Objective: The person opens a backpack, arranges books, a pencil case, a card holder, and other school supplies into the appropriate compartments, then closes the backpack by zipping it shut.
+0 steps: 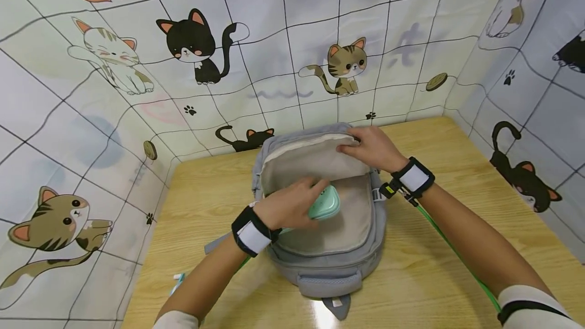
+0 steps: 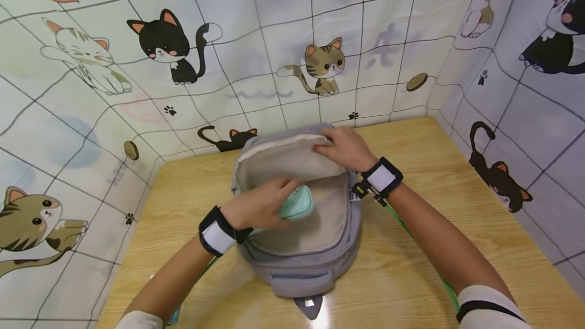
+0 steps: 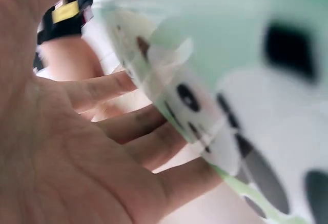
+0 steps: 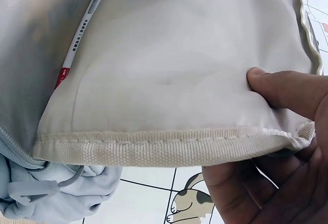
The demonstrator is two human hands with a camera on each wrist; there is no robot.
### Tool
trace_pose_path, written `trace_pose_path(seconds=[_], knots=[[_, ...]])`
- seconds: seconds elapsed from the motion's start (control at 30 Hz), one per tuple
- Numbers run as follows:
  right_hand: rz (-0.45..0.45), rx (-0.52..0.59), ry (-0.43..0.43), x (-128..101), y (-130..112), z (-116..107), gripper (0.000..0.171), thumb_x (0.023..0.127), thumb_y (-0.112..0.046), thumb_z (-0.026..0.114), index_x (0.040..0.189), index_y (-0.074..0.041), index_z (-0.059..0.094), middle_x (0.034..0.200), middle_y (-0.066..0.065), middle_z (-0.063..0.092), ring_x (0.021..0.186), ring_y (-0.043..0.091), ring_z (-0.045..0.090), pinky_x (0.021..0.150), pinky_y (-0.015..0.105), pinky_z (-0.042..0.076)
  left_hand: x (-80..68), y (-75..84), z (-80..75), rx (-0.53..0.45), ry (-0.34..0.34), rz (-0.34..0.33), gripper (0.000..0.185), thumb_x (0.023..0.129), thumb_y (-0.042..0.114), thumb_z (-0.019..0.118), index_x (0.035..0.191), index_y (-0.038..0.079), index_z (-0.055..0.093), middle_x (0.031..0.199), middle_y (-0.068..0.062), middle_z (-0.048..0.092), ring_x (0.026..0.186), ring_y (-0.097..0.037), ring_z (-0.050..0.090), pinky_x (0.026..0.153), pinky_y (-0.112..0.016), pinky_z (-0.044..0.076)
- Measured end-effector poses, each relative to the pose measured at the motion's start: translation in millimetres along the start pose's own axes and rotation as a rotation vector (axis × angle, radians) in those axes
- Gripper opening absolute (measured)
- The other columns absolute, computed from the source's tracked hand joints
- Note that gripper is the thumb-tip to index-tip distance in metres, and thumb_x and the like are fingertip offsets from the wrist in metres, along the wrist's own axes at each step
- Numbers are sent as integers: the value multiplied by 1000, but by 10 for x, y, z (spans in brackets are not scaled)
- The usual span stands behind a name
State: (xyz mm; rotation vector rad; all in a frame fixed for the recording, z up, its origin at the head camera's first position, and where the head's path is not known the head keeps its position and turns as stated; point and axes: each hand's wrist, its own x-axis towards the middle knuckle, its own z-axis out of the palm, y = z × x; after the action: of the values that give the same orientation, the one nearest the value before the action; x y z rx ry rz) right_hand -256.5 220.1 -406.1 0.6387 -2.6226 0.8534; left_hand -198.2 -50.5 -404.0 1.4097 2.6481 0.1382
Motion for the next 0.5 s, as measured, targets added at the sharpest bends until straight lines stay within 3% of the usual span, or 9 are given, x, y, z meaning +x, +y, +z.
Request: trace_pose_path(seconds=[0.1, 0.23, 0.33, 0.5], knots=[[-3, -3, 1, -13, 14, 18, 40, 97, -24, 80, 74, -14, 49, 63, -7, 33, 56, 12, 37, 59, 28, 29, 297, -20, 121, 21, -45, 51, 93, 87, 36, 89, 160, 7, 39, 136, -14, 61, 120, -26, 63, 101, -38, 55], [-7, 2, -6, -20, 15, 31, 41, 97, -25, 80, 74, -14, 48, 62, -7, 32, 55, 12, 36, 58, 28, 29, 560, -49, 282, 25, -110, 56, 93, 89, 38, 86, 162, 7, 38, 144, -14, 58, 124, -25, 62, 106, -36, 53], [-6, 5, -17, -19, 12, 22, 39, 97, -24, 80, 75, -14, 50, 61, -7, 31, 53, 12, 36, 57, 28, 28, 656, -65, 398, 30, -140, 44, 94, 92, 41, 83, 166, 9, 35, 150, -13, 54, 128, -24, 60, 110, -36, 51], [1, 9, -27, -35, 28, -15, 27, 98, -24, 79, 83, -11, 61, 58, -6, 36, 49, 11, 39, 57, 29, 31, 704, -84, 514, 46, -112, 45, 98, 94, 42, 81, 170, 15, 26, 154, -14, 50, 132, -24, 59, 113, -37, 50]])
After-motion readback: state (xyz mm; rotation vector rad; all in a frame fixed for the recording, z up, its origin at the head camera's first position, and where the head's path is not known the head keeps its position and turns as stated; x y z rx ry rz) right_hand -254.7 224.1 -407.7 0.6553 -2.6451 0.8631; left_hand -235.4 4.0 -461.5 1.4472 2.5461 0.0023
